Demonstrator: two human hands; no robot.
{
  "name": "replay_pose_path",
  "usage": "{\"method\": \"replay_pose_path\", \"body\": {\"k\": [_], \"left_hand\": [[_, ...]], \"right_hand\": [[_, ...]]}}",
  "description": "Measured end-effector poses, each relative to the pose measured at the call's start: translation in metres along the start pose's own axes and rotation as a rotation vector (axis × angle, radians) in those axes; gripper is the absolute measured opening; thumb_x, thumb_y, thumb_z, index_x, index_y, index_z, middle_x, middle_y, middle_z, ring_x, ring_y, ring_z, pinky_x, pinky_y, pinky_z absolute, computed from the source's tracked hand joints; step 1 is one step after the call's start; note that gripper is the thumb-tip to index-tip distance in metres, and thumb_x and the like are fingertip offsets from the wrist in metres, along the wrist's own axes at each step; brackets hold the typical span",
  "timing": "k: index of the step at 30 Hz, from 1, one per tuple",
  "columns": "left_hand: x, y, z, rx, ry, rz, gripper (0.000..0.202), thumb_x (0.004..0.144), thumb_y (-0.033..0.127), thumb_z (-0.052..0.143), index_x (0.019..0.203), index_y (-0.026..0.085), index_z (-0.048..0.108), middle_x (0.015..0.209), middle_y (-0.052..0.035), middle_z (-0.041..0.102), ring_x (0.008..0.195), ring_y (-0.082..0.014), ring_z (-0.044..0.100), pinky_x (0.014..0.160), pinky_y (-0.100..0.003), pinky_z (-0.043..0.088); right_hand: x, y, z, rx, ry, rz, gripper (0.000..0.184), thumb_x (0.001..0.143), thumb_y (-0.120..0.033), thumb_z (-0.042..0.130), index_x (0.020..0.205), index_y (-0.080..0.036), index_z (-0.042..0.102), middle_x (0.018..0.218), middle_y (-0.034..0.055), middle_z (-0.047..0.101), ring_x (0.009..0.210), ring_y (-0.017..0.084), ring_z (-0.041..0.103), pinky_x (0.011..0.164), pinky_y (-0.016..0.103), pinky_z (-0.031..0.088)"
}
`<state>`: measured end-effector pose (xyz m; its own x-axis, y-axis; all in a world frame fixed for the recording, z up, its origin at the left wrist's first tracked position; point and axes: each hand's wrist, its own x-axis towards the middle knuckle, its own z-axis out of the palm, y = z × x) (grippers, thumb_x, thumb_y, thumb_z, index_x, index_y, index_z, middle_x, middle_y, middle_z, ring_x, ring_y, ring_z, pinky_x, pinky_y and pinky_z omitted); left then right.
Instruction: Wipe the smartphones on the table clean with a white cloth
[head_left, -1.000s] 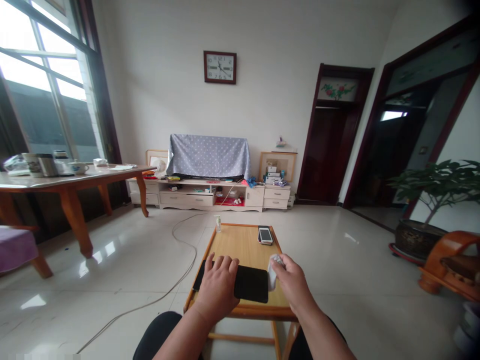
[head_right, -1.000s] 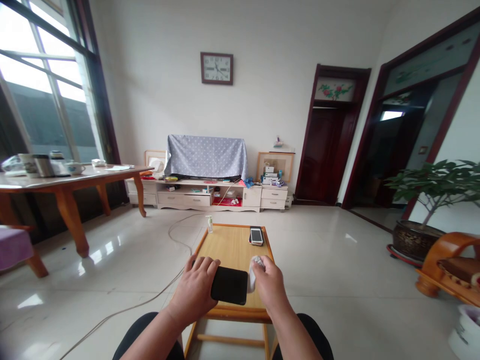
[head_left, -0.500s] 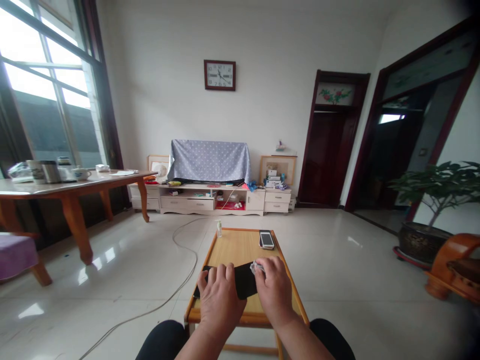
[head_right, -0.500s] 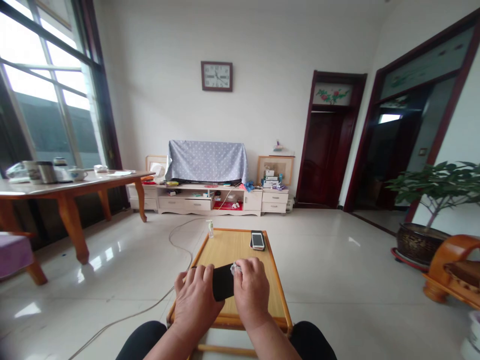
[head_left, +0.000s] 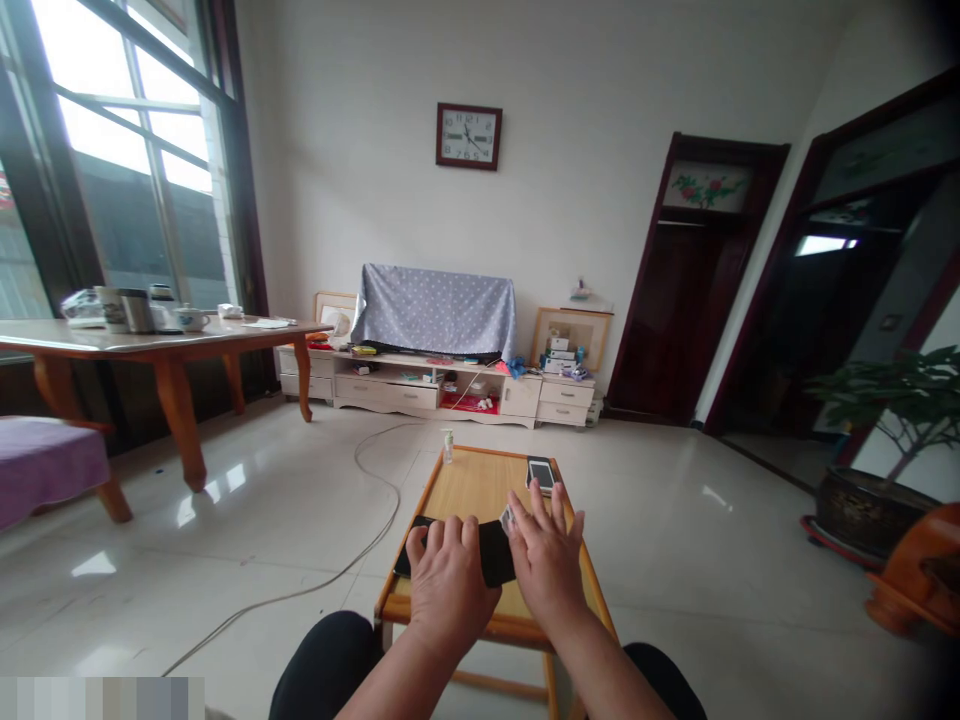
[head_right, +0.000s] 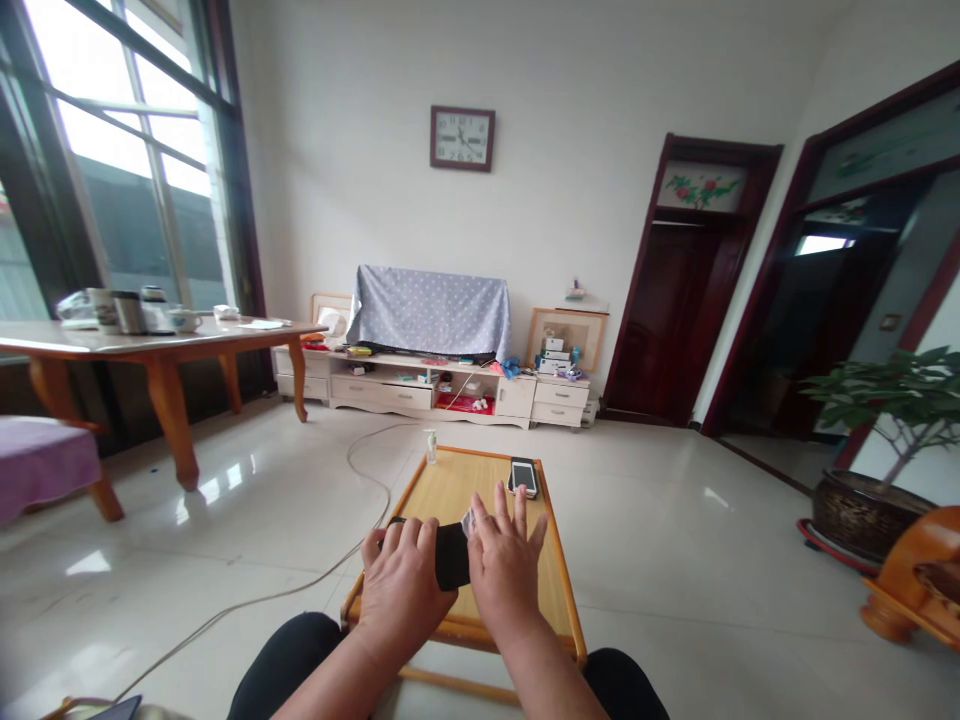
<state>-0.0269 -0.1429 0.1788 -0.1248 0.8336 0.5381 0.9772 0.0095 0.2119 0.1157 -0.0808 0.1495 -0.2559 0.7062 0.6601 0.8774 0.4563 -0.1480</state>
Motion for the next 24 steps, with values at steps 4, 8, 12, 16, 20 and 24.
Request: {"method": "replay_pose_path", "body": {"k": [4,8,12,16,20,24], "left_hand": [[-0.001,-0.002,0.000,-0.009,0.009,-0.006,0.024,0.088,0.027,0.051,0.109,0.025,0.062,0.098,-0.0066,0.062,0.098,-0.0265,0.054,0.101,-0.047,0.027],[-0.001,0.003,-0.006,-0.016,-0.015,0.006,0.035,0.076,0.030,0.065,0.110,0.024,0.061,0.100,-0.0068,0.062,0.100,-0.0278,0.053,0.104,-0.048,0.026],[0.000,0.002,-0.008,-0.005,-0.006,-0.039,0.043,0.071,0.029,0.068,0.113,0.023,0.060,0.102,-0.0076,0.062,0.103,-0.0295,0.053,0.104,-0.048,0.027],[-0.002,-0.008,-0.002,-0.021,0.014,-0.030,0.022,0.087,0.030,0.053,0.108,0.025,0.060,0.099,-0.0070,0.062,0.100,-0.0271,0.054,0.102,-0.047,0.027],[-0.003,-0.014,0.002,-0.013,-0.015,-0.026,0.039,0.073,0.031,0.066,0.110,0.025,0.059,0.101,-0.0069,0.061,0.102,-0.0286,0.053,0.102,-0.047,0.028],[-0.001,-0.013,0.002,-0.012,-0.001,-0.045,0.046,0.068,0.031,0.068,0.112,0.024,0.058,0.102,-0.0066,0.061,0.104,-0.0290,0.053,0.103,-0.048,0.027]], "right_hand": [[-0.007,-0.017,-0.001,0.019,-0.106,-0.125,0.048,0.103,-0.034,0.040,0.150,-0.042,0.042,0.164,0.0020,0.028,0.153,0.040,0.012,0.111,0.078,0.019],[0.014,-0.013,-0.005,-0.036,-0.112,0.031,0.045,0.104,-0.037,0.037,0.148,-0.038,0.047,0.164,0.0051,0.030,0.152,0.043,0.009,0.108,0.080,0.018],[0.014,-0.016,-0.002,-0.065,-0.113,0.051,0.047,0.104,-0.034,0.037,0.149,-0.036,0.046,0.164,0.0040,0.029,0.153,0.041,0.007,0.111,0.078,0.016],[-0.015,-0.029,0.003,-0.010,-0.120,-0.066,0.049,0.105,-0.036,0.036,0.153,-0.042,0.037,0.166,0.0014,0.024,0.154,0.038,0.008,0.113,0.075,0.019],[-0.010,-0.014,0.002,-0.034,-0.079,0.060,0.046,0.105,-0.036,0.036,0.150,-0.039,0.043,0.166,0.0062,0.023,0.153,0.040,0.009,0.109,0.076,0.023],[-0.006,-0.007,0.002,-0.033,-0.063,0.058,0.045,0.105,-0.035,0.037,0.149,-0.039,0.045,0.165,0.0064,0.025,0.153,0.040,0.009,0.109,0.075,0.024]]}}
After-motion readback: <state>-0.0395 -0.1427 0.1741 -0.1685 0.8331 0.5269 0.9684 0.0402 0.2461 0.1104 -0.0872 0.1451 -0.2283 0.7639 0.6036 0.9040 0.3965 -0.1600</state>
